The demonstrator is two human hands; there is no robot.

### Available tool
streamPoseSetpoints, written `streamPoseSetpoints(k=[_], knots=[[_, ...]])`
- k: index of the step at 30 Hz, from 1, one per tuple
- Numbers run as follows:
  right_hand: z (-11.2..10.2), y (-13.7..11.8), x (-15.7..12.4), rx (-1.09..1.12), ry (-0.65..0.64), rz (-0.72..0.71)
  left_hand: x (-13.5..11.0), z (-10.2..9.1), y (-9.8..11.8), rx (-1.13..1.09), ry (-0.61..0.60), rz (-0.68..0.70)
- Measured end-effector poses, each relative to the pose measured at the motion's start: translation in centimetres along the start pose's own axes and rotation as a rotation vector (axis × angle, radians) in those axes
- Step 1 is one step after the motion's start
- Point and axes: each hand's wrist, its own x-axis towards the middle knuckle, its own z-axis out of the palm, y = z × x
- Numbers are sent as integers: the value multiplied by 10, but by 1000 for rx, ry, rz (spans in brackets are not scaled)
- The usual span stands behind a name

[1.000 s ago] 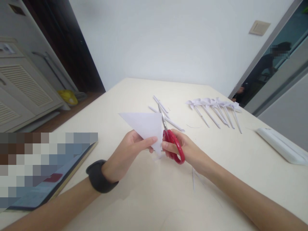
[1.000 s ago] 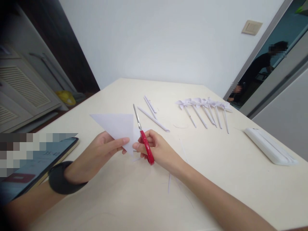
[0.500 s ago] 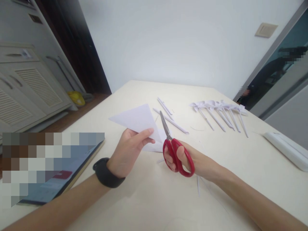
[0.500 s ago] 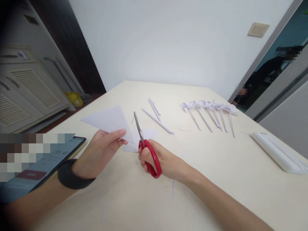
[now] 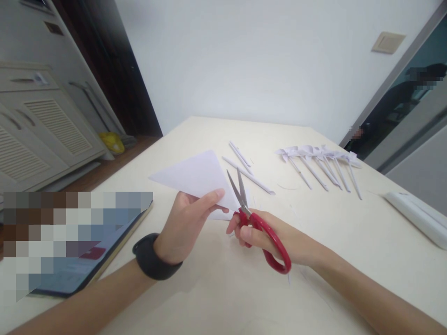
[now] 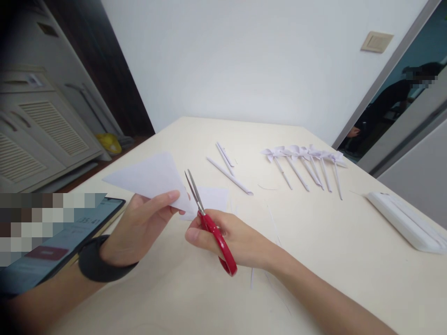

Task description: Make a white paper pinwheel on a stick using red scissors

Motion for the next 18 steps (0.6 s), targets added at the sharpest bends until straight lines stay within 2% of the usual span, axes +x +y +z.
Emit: streamPoseSetpoints(k=[5,18], knots=[[5,-3,-1,-37,56,67,-2,2,-1,25,-31,-3],[6,-5,0,61,108,51,-3,-3,-5,209,-107,-7]])
